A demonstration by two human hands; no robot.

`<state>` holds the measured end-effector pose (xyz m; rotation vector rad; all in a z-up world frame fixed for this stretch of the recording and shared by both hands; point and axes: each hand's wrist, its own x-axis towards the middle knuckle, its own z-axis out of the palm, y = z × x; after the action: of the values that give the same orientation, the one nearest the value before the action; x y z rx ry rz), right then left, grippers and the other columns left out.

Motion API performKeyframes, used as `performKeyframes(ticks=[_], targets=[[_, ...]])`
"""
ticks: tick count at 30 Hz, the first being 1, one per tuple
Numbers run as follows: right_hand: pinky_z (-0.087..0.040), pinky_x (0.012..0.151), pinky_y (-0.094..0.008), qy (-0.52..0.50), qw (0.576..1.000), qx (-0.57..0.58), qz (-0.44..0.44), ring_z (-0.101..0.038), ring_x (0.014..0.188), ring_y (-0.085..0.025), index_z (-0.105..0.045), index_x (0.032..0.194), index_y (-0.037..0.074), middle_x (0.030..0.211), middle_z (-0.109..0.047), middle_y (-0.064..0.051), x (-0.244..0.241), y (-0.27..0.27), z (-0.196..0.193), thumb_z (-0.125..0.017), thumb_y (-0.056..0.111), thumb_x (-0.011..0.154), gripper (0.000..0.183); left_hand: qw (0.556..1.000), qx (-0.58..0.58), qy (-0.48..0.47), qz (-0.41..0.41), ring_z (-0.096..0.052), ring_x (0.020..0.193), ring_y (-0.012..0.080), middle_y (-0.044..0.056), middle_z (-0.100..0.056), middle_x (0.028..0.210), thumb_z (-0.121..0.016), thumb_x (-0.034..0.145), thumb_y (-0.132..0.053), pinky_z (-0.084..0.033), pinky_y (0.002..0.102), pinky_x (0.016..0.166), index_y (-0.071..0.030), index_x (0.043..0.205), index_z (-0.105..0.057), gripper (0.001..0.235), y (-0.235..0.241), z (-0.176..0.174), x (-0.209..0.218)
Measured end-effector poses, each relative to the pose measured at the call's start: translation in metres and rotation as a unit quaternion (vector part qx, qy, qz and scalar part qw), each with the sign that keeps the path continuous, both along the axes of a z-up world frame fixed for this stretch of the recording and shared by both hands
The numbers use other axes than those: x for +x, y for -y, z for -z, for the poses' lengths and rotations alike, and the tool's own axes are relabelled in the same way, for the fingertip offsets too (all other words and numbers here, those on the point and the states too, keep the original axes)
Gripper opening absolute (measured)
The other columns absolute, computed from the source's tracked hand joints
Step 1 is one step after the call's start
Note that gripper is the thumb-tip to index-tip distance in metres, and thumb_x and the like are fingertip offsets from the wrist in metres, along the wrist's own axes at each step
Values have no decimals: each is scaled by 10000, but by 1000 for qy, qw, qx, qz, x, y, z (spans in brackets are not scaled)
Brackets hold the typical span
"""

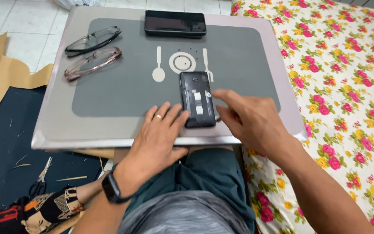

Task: The person uses a screwdriver to remove screws from the back of a disassembled smartphone placed on a gray mat. They then use their fingers to pick up and place small screws on the mat and the phone casing.

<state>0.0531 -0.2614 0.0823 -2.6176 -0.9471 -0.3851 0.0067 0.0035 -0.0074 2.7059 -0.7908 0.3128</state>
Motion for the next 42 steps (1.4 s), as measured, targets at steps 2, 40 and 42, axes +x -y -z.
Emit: performKeyframes(ticks=[2,40,42], targets=[[-530,573,-387,-8,1000,-20,-23,-671,594,-230,-656,1395,197,752,-676,13,-1,0,-9,-637,91,1019,390,1000,14,18,4,-517,1389,426,168,-582,1477,-939,708,-531,-379,585,1158,-100,1491,-567,968,0,-12,4],[-426,518,-297,18,989,-131,-71,-401,499,-150,-412,654,191,633,-340,13,19,9,-4,-707,454,1081,582,998,52,19,16,-410,1571,413,145,-468,1689,-579,957,-786,-323,617,1264,-251,1572,-512,818,-9,18,14],[-471,585,-264,48,966,-135,-217,-368,492,-158,-691,1075,234,720,-336,28,30,19,-8,-630,134,1081,118,998,62,6,26,-363,1599,419,155,-426,1714,-672,870,-820,-297,620,1278,-252,1604,-476,948,-10,17,15]])
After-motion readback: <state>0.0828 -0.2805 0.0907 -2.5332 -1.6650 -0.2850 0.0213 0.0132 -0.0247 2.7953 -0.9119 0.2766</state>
